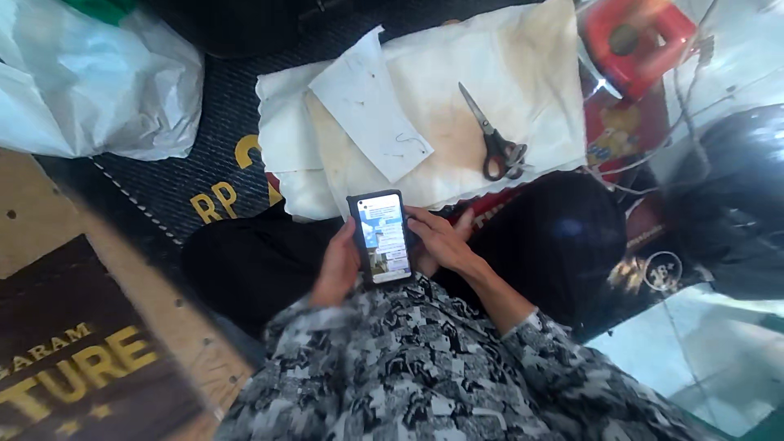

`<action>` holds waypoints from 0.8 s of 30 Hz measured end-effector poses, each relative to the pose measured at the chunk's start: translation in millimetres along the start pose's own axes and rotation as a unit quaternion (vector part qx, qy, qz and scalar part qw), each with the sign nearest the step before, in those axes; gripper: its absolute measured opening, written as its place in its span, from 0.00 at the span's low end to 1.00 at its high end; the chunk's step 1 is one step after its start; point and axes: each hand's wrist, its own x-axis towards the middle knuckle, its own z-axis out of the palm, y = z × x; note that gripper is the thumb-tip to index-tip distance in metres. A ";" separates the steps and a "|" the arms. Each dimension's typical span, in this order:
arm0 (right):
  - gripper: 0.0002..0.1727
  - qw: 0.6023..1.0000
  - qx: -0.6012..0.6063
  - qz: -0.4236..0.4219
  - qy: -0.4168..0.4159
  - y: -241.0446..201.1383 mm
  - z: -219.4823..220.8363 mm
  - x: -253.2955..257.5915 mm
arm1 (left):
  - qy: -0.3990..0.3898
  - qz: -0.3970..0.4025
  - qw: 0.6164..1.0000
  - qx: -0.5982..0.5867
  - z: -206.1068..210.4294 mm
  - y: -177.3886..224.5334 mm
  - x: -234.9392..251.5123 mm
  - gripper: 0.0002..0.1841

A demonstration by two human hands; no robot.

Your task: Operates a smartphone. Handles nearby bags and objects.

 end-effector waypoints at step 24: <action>0.26 0.997 0.047 0.014 -0.064 22.8 -3.5 10.5 | 0.001 0.003 1.000 -0.021 -1.8 -3.3 1.6 0.20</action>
